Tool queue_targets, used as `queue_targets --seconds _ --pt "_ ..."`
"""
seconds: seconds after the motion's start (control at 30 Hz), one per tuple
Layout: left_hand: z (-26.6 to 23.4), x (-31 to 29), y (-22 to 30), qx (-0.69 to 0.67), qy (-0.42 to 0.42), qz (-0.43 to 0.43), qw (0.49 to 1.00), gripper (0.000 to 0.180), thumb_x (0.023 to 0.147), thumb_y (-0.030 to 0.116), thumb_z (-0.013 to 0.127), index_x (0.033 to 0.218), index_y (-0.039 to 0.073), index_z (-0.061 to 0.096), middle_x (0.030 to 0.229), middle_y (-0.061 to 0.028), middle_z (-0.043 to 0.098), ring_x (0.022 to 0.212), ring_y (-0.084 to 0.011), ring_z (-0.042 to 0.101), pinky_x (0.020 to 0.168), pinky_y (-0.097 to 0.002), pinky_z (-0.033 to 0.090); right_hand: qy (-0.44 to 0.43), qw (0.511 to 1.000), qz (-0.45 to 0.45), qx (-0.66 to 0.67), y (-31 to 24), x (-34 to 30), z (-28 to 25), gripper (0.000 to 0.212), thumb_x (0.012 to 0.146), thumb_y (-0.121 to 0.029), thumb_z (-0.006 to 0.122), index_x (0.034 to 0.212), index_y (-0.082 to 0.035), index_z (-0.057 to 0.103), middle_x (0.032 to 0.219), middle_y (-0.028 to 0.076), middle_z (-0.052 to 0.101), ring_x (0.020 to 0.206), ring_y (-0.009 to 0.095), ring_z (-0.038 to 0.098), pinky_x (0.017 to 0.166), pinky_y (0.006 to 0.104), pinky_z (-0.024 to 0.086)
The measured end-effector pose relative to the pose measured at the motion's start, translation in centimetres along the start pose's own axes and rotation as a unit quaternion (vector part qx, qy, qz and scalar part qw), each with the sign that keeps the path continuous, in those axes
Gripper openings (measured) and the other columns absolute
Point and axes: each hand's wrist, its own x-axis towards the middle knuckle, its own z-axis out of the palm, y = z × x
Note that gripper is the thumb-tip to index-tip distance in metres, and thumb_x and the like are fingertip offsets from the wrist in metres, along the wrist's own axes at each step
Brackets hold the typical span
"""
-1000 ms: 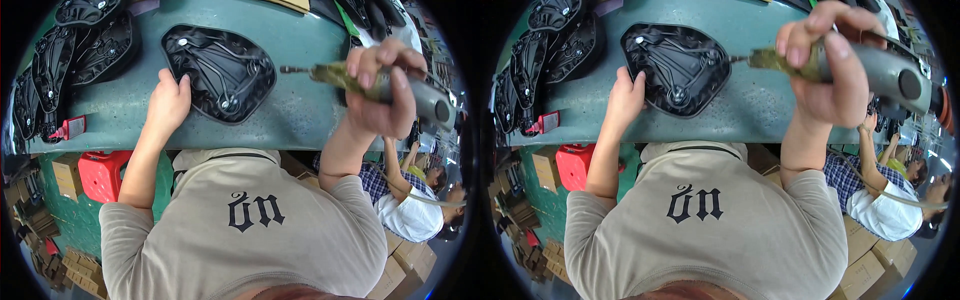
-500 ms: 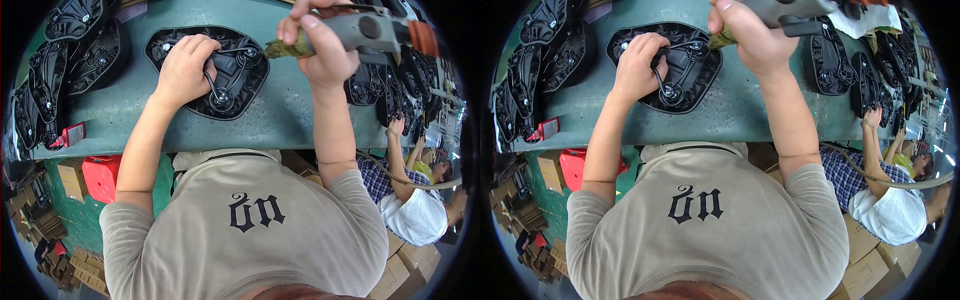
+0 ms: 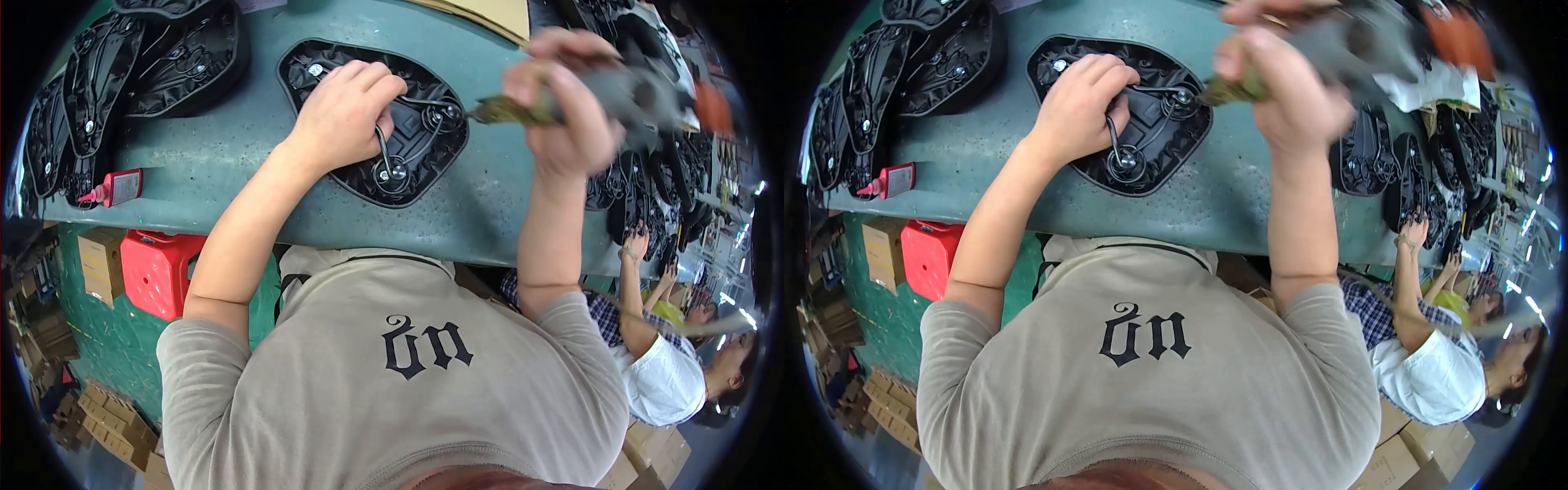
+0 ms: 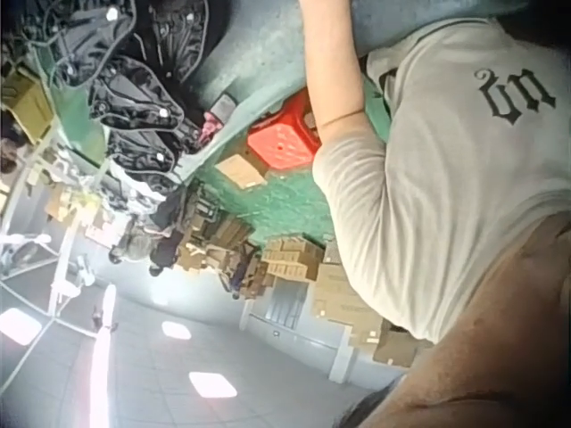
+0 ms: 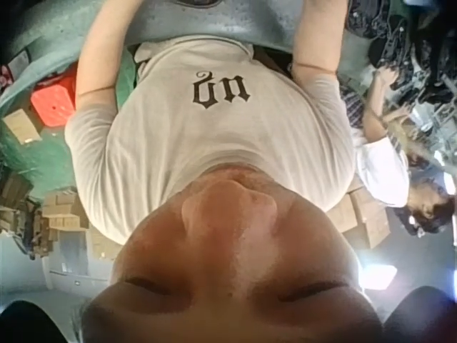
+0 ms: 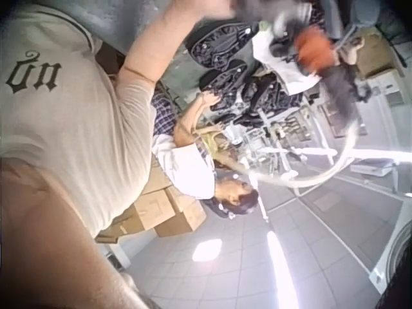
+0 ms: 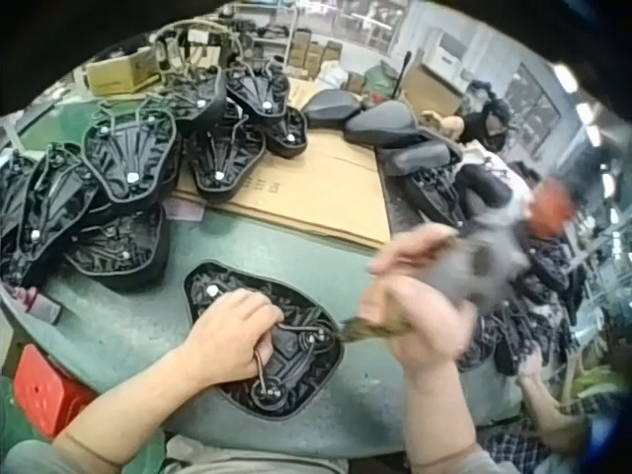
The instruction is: Assemble bicycle seat components using a pneumatic screwdriver on a production line.
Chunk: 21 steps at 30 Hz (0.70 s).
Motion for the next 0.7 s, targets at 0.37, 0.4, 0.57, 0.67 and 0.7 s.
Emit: queue_targets --seconds 0.37,0.4,0.57,0.67,0.7 --pt "1.0 -0.8 2.6 0.051 0.051 -0.151 0.986 0.043 0.073 0.005 0.072 0.112 -0.003 0.054 0.100 -0.0189 0.057 0.093 -0.0391 0.059 0.081 -0.0467 0.051 -0.049 0.991 -0.105 -0.070 -5.3 -3.7 3.1 0.042 0.094 -0.011 0.050 0.135 0.000 0.049 0.110 0.023 0.057 0.069 0.022 0.060 0.067 0.0423 0.052" --pt "1.0 -0.9 2.4 0.052 0.048 -0.150 0.986 0.043 0.072 0.005 0.072 0.110 -0.003 0.054 0.101 -0.0189 0.055 0.093 -0.0383 0.058 0.079 -0.0465 0.052 -0.036 0.991 -0.105 -0.072 -4.6 -3.5 3.2 0.041 0.094 -0.009 0.051 0.134 -0.001 0.049 0.109 0.023 0.058 0.068 0.023 0.060 0.066 0.0429 0.053" --pt "1.8 -1.6 2.5 0.056 0.075 -0.139 0.986 0.044 0.072 0.005 0.072 0.112 -0.002 0.055 0.099 -0.0182 0.057 0.091 -0.0381 0.059 0.079 -0.0458 0.052 -0.031 0.995 -0.065 -0.075 -1.9 -2.9 2.9 0.034 0.095 -0.003 0.055 0.129 -0.003 0.051 0.107 0.022 0.060 0.069 0.023 0.062 0.066 0.0438 0.053" --pt "2.0 -1.7 2.7 0.056 0.079 -0.145 0.985 0.047 0.073 0.006 0.073 0.115 -0.002 0.054 0.100 -0.0183 0.058 0.093 -0.0389 0.060 0.081 -0.0455 0.051 0.019 0.998 -0.022 -0.052 -0.2 -3.5 3.3 0.037 0.090 0.008 0.066 0.121 -0.004 0.050 0.097 0.019 0.063 0.067 0.022 0.063 0.060 0.0354 0.056" --pt "1.9 -1.7 2.7 0.053 0.078 -0.145 0.985 0.047 0.073 0.006 0.073 0.115 -0.002 0.055 0.101 -0.0186 0.058 0.093 -0.0390 0.060 0.081 -0.0456 0.052 0.031 0.998 -0.019 -0.054 0.0 -3.7 3.5 0.037 0.090 0.008 0.066 0.121 -0.004 0.049 0.096 0.018 0.062 0.068 0.022 0.063 0.060 0.0360 0.056"
